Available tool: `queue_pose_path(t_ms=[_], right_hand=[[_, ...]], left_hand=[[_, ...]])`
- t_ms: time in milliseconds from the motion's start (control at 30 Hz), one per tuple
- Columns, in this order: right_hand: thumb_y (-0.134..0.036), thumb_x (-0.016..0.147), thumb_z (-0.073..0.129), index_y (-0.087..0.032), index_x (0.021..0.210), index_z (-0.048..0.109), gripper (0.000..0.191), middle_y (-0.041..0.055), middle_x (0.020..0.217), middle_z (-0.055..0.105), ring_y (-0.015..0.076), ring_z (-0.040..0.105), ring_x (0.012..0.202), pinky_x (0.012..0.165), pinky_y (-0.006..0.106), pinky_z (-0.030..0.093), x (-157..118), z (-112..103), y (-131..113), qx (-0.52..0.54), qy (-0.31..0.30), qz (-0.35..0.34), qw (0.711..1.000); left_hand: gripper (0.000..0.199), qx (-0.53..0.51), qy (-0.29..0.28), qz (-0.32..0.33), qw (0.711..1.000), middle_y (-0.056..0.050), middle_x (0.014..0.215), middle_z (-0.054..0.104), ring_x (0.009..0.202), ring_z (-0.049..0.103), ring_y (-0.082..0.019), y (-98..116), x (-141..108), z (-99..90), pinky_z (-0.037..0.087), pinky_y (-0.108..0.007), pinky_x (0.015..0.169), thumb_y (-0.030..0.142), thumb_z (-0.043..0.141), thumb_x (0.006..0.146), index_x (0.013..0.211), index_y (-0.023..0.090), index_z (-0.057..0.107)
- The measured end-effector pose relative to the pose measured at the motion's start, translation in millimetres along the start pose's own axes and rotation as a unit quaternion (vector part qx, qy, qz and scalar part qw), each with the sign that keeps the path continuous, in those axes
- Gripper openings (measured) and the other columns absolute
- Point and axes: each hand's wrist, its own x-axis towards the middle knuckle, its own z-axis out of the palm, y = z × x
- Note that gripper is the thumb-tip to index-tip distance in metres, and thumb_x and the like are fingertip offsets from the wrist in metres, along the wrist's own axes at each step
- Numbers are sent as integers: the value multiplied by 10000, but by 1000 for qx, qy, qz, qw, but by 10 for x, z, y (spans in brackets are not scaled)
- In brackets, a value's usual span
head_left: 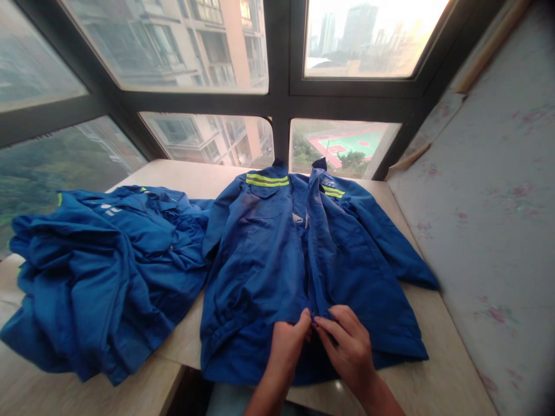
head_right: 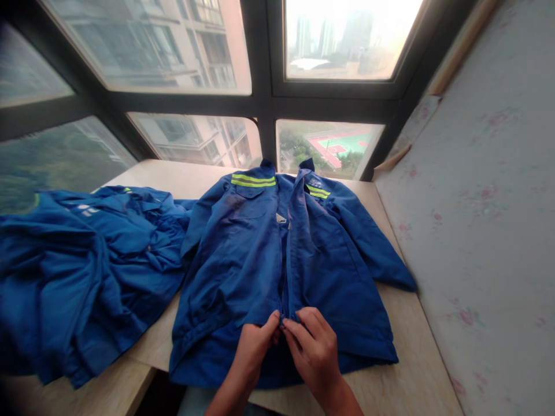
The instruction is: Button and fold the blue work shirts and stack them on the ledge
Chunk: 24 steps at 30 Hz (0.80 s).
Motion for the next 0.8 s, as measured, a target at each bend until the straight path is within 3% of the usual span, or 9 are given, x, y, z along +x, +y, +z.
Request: queue_pose_path(t_ms=[300, 533, 800], right_hand=[[-86, 854, 648, -227, 999, 723, 216, 70, 902, 671, 198, 659, 872, 771, 347, 599, 2, -10, 8, 3, -12, -20, 1000], [-82, 850, 657, -211, 991, 725, 203, 73, 903, 667, 194, 652, 873, 760, 342, 599, 3, -16, 32, 10, -15, -26, 1000], [-92, 857, 649, -219, 993, 726, 201, 68, 899, 672, 192, 658, 860, 755, 341, 598, -3, -33, 32, 7, -18, -23, 1000]], left_hand=[[406, -32, 1, -13, 999, 5, 465, 534, 461, 478, -124, -1, -23, -3, 364, -250, 490, 515, 802, 586, 532, 168, 597], [402, -177, -109, -145, 967, -35, 605, 623, 549, 537, -118, -30, -23, -49, 355, -221, 501, 493, 797, 601, 660, 118, 664], [412, -146, -91, -166, 971, -40, 571, 615, 525, 516, -108, -44, 39, -44, 348, -222, 508, 478, 822, 557, 615, 96, 683]])
